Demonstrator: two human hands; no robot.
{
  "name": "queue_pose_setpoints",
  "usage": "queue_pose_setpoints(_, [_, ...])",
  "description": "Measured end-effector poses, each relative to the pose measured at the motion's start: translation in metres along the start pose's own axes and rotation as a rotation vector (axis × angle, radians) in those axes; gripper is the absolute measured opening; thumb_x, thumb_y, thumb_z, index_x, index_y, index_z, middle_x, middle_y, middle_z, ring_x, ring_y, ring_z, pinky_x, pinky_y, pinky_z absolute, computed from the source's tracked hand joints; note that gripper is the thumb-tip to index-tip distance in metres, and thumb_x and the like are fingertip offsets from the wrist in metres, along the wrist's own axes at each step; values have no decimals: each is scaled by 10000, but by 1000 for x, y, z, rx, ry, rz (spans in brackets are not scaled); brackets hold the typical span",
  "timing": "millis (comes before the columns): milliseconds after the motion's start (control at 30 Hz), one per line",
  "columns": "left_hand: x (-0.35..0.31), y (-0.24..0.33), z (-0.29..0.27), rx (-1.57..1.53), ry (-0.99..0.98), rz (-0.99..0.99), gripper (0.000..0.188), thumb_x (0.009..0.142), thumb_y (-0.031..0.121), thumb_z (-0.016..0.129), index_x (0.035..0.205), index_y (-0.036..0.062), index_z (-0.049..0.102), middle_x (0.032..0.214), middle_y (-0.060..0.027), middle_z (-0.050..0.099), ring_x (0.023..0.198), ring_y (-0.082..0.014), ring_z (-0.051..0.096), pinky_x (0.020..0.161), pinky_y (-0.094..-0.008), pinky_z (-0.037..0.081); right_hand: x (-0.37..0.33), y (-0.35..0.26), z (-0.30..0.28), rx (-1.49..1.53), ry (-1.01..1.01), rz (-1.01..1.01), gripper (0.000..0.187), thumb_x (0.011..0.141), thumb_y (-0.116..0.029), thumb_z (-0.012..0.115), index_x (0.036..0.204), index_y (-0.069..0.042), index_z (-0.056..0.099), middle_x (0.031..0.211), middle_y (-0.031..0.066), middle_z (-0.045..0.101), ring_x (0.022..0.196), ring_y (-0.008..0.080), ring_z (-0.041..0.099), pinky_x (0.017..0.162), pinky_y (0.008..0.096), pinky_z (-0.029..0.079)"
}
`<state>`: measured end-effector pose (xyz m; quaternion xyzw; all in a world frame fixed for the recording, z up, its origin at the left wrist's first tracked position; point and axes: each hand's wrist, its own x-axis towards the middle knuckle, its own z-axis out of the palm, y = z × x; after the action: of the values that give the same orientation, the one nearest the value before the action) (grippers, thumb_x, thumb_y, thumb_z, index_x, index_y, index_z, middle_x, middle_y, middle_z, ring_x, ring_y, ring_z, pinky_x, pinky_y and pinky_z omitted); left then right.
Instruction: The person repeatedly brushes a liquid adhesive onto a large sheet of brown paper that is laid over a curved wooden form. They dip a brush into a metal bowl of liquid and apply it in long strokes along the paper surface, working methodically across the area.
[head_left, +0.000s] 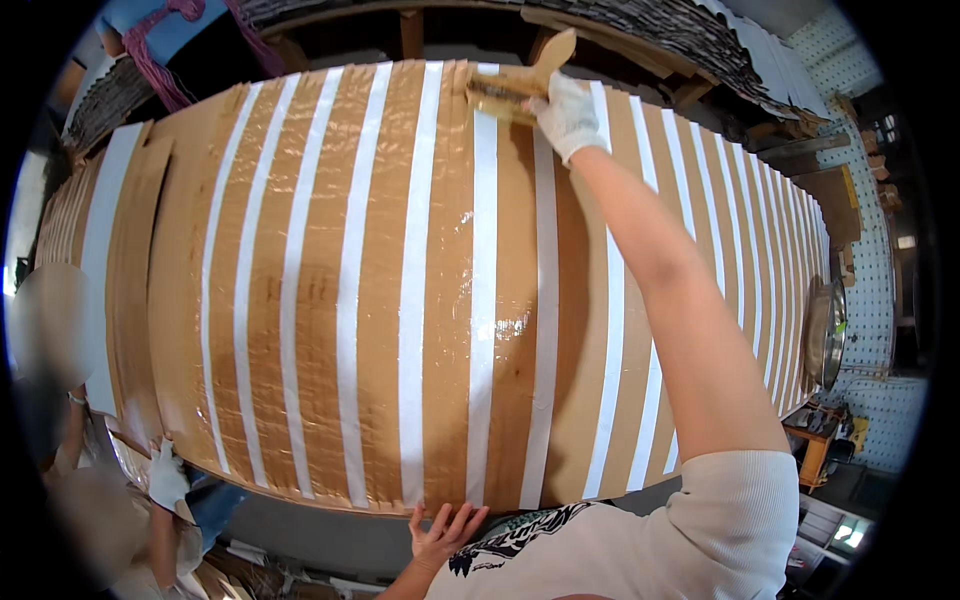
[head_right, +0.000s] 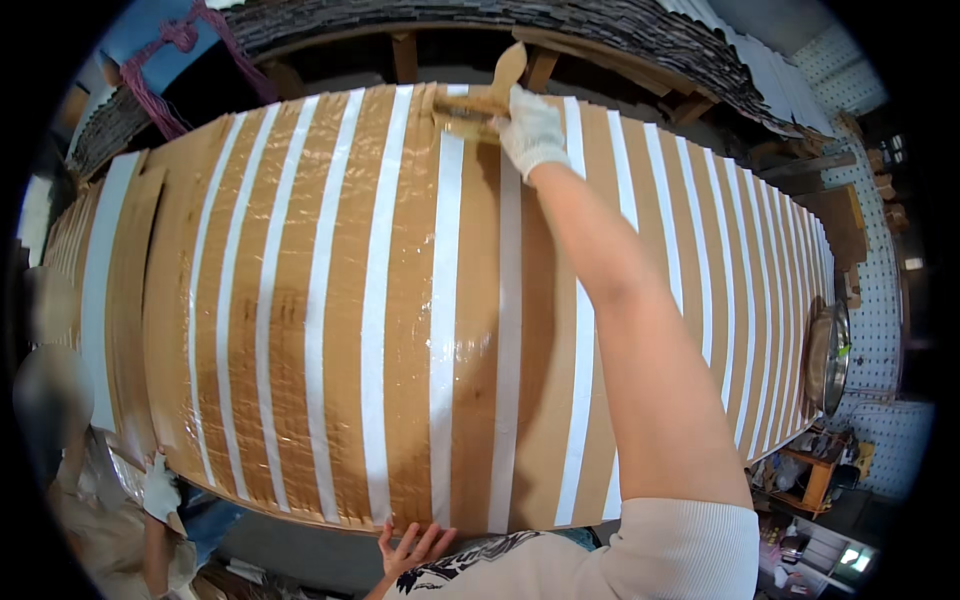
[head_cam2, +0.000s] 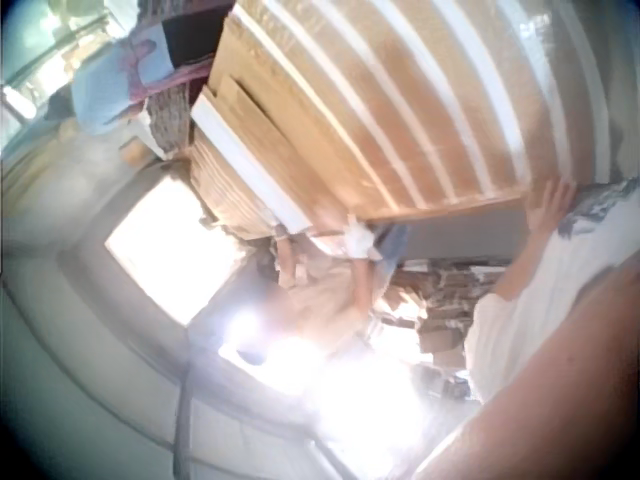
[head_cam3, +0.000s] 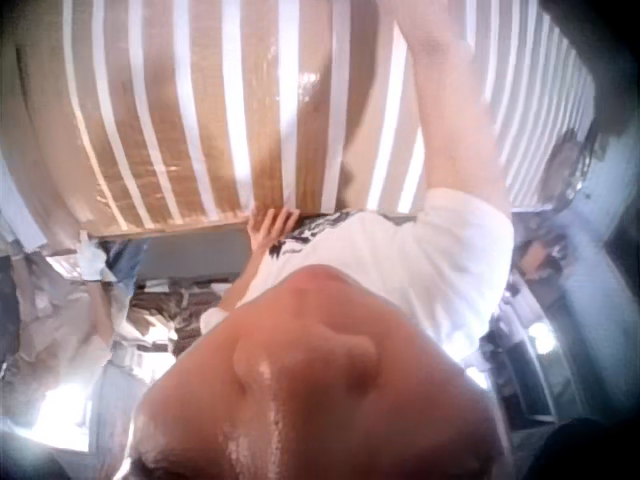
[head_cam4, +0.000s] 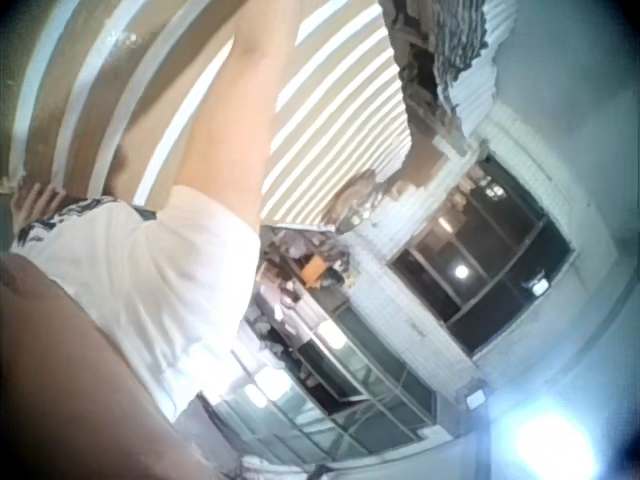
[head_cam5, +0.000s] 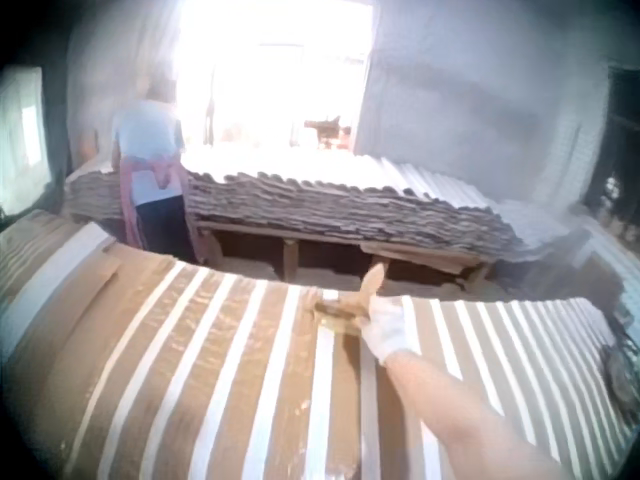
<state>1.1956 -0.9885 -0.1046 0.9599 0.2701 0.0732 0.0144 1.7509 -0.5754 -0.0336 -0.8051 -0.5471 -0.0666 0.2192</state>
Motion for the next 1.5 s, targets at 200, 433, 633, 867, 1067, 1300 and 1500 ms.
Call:
queue_pose_setpoints(200, [-4,3,-13,-132,-109,-28,645,799,255,614,1428,378,537,1498,35,396,1319,-245,428,1079,-668,304,0,11,16,-62,35,-26,350,920,-354,649,1091,-52,598,1079,179,672,1073,369,628,928,459,499])
queue_pose_setpoints(433, [8,3,-22,-160,-150,-66,947,513,176,780,1414,356,548,1504,50,370,1407,-243,298,1167,-649,249,-208,-71,-93,236,-273,-359,310,958,-249,604,1226,-116,682,1192,137,668,1097,354,614,960,400,493])
queue_pose_setpoints(633, [13,5,-29,-213,-141,-76,858,610,100,742,1419,311,550,1458,-4,449,1359,-286,388,1186,-637,224,-394,-92,-166,262,-474,-517,371,794,-233,726,1149,-133,681,998,115,631,957,325,627,817,415,513])
queue_pose_setpoints(867, [13,19,-40,-320,-32,-150,777,711,-16,631,1439,240,539,1407,-72,494,1328,-353,425,1196,-625,210,-390,-111,-164,298,-224,-484,318,867,-164,663,1183,-164,695,1068,79,706,971,280,665,849,380,537])
queue_pose_setpoints(1067, [6,18,-40,-446,27,-198,761,649,-38,625,1378,175,577,1295,-128,486,1333,-363,416,1201,-618,221,-468,-136,-169,225,-336,-415,348,828,-176,646,1175,-164,669,957,117,613,964,321,610,847,439,496])
queue_pose_setpoints(1300, [0,19,-32,-556,161,-373,512,633,-106,557,1135,-9,525,1212,-174,502,1193,-440,494,1190,-515,319,-463,-126,-195,317,-437,-201,303,836,-152,695,1135,-194,728,1009,69,698,956,315,657,861,418,536])
queue_pose_setpoints(1500, [10,20,-36,-509,123,-353,487,659,-69,579,1139,-1,534,1207,-169,503,1169,-439,496,1176,-511,330,-469,-88,-169,187,-179,-289,352,865,-131,622,1212,-180,657,1082,98,640,1069,308,594,929,408,491])
